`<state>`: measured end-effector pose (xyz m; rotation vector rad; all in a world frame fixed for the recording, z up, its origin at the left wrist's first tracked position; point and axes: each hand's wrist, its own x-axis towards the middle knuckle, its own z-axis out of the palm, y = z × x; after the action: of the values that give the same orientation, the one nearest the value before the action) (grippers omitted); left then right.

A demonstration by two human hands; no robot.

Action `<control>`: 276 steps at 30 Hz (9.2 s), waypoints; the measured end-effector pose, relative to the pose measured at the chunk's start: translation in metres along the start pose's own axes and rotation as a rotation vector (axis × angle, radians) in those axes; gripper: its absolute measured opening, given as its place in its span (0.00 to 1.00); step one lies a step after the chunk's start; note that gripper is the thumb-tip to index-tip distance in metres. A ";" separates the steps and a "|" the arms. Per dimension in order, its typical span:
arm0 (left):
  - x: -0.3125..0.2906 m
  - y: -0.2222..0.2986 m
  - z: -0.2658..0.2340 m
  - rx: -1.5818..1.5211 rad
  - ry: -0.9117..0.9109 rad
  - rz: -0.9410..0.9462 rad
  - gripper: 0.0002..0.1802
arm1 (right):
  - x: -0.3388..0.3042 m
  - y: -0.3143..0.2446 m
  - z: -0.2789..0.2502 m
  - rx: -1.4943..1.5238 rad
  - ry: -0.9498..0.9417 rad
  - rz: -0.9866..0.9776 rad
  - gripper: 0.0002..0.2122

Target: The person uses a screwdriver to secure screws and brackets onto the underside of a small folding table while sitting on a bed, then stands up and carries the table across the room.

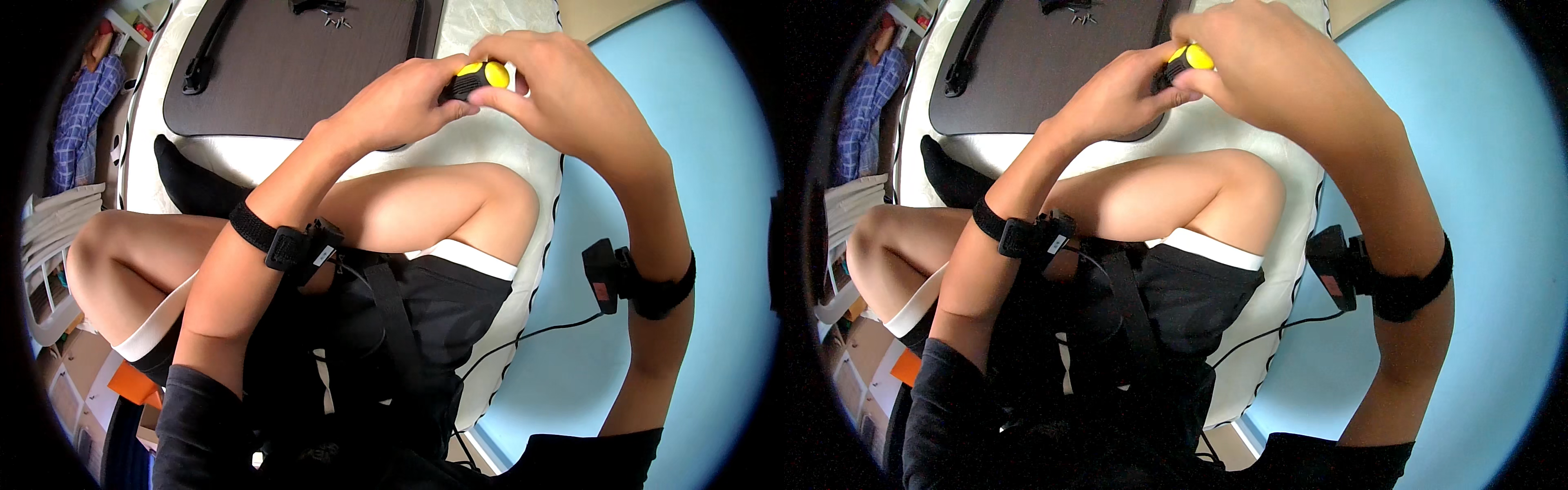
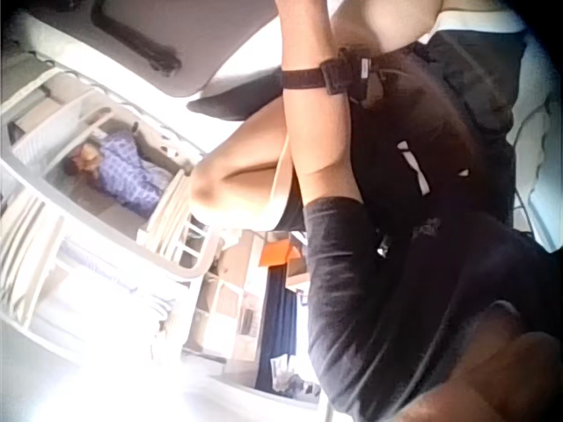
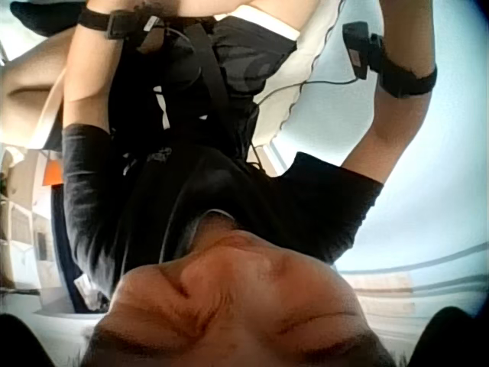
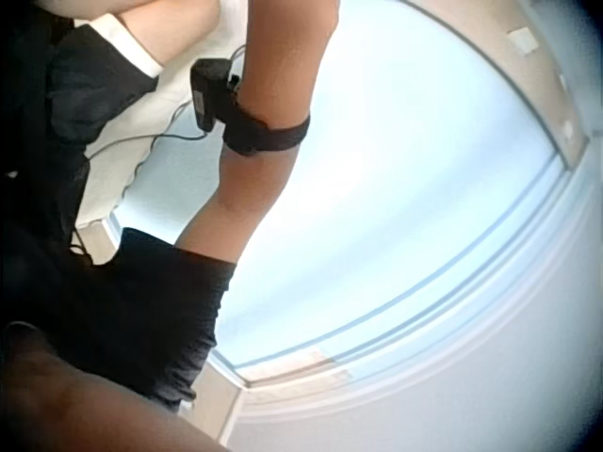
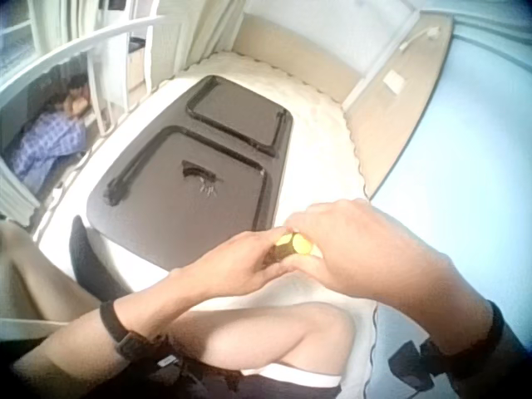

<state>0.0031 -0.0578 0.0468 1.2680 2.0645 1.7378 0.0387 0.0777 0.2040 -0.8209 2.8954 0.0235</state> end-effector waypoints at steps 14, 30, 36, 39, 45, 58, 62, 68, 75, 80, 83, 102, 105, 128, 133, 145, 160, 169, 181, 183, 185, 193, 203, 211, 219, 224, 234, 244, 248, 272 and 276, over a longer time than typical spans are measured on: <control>-0.001 0.006 0.010 0.023 0.105 -0.041 0.23 | -0.018 0.025 0.007 -0.150 0.036 0.033 0.21; -0.003 0.009 -0.006 -0.009 0.018 -0.174 0.17 | 0.006 0.003 0.017 -0.237 -0.078 0.363 0.22; -0.005 -0.006 -0.006 -0.089 0.013 -0.095 0.21 | -0.003 0.010 0.022 -0.096 0.014 0.184 0.26; -0.006 -0.001 -0.003 -0.084 0.029 -0.046 0.21 | 0.000 0.003 0.017 -0.149 -0.220 0.508 0.24; -0.003 -0.011 -0.007 -0.034 0.106 0.031 0.19 | -0.010 0.017 0.017 -0.030 -0.079 0.124 0.25; 0.000 -0.034 -0.040 -0.034 0.408 -0.141 0.16 | -0.016 0.017 0.040 -0.022 0.023 0.113 0.25; 0.000 -0.006 -0.055 -0.139 0.401 -0.340 0.16 | -0.008 0.006 0.038 -0.023 -0.110 0.204 0.21; 0.001 -0.016 -0.063 -0.117 0.515 -0.338 0.17 | -0.014 0.006 0.042 0.023 0.074 0.187 0.20; -0.012 -0.082 -0.075 -0.145 0.758 -0.400 0.18 | -0.001 0.006 0.046 -0.115 -0.081 0.408 0.19; -0.031 -0.125 -0.092 -0.059 0.915 -0.588 0.19 | -0.012 0.009 0.037 0.125 -0.066 0.220 0.16; -0.030 -0.132 -0.094 0.007 0.901 -0.629 0.19 | -0.014 0.016 0.038 0.111 -0.064 0.098 0.16; -0.024 -0.130 -0.071 0.876 0.521 -0.384 0.13 | 0.006 -0.008 0.051 0.041 -0.117 0.551 0.19; -0.019 -0.134 -0.075 0.922 0.520 -0.353 0.12 | 0.004 -0.006 0.041 0.129 -0.140 0.475 0.18; -0.063 -0.116 -0.190 0.730 1.019 -0.865 0.09 | -0.001 -0.010 0.041 0.123 -0.283 0.497 0.10; -0.096 -0.128 -0.195 0.366 1.009 -0.922 0.14 | -0.005 -0.009 0.045 -0.105 -0.277 0.385 0.04; -0.119 -0.119 -0.193 0.429 0.596 -1.061 0.19 | 0.007 0.014 0.026 -0.116 -0.448 0.494 0.12; -0.060 0.116 -0.161 0.103 0.147 -0.358 0.14 | -0.041 -0.013 -0.032 0.517 0.293 0.514 0.15; -0.102 0.135 -0.164 -0.446 0.212 -0.327 0.10 | -0.101 -0.103 -0.030 1.016 0.432 0.564 0.17; -0.118 0.130 -0.175 -0.601 0.226 -0.349 0.15 | -0.079 -0.118 -0.032 0.973 0.299 0.446 0.16; -0.120 0.131 -0.176 -0.593 0.233 -0.342 0.14 | -0.077 -0.118 -0.034 0.926 0.281 0.448 0.16; -0.121 0.131 -0.176 -0.585 0.236 -0.326 0.14 | -0.076 -0.119 -0.036 0.918 0.294 0.440 0.16; -0.121 0.131 -0.176 -0.576 0.239 -0.316 0.13 | -0.078 -0.118 -0.035 0.969 0.307 0.459 0.16; -0.119 0.125 -0.172 -0.266 0.248 -0.280 0.13 | -0.070 -0.113 -0.039 0.579 0.389 0.301 0.17; -0.105 0.069 -0.157 -0.326 0.248 -0.459 0.14 | -0.029 -0.105 -0.047 0.352 0.663 0.182 0.19; -0.099 0.011 -0.133 -0.443 0.209 -0.700 0.13 | 0.038 -0.089 -0.022 0.383 0.633 0.160 0.14; -0.111 -0.009 -0.127 -0.361 0.179 -0.911 0.13 | 0.066 -0.092 0.018 0.349 0.590 0.136 0.13; -0.118 -0.015 -0.131 -0.207 -0.041 -1.046 0.28 | 0.080 -0.103 0.052 0.378 0.509 0.119 0.13; -0.124 -0.027 -0.122 -0.108 -0.049 -0.976 0.28 | 0.062 -0.114 0.070 0.336 0.587 0.032 0.13; -0.122 -0.023 -0.120 -0.090 -0.031 -0.970 0.27 | 0.060 -0.116 0.072 0.352 0.590 0.036 0.12; -0.097 0.038 -0.142 0.144 0.290 -0.273 0.22 | 0.101 -0.120 0.017 0.167 0.151 0.073 0.11; -0.098 0.042 -0.145 0.129 0.295 -0.330 0.21 | 0.107 -0.133 0.018 0.093 0.127 0.211 0.13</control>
<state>-0.0027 -0.2321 0.0909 0.6730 2.4139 1.7423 0.0200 -0.0910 0.1752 -0.5171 3.0619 -0.1462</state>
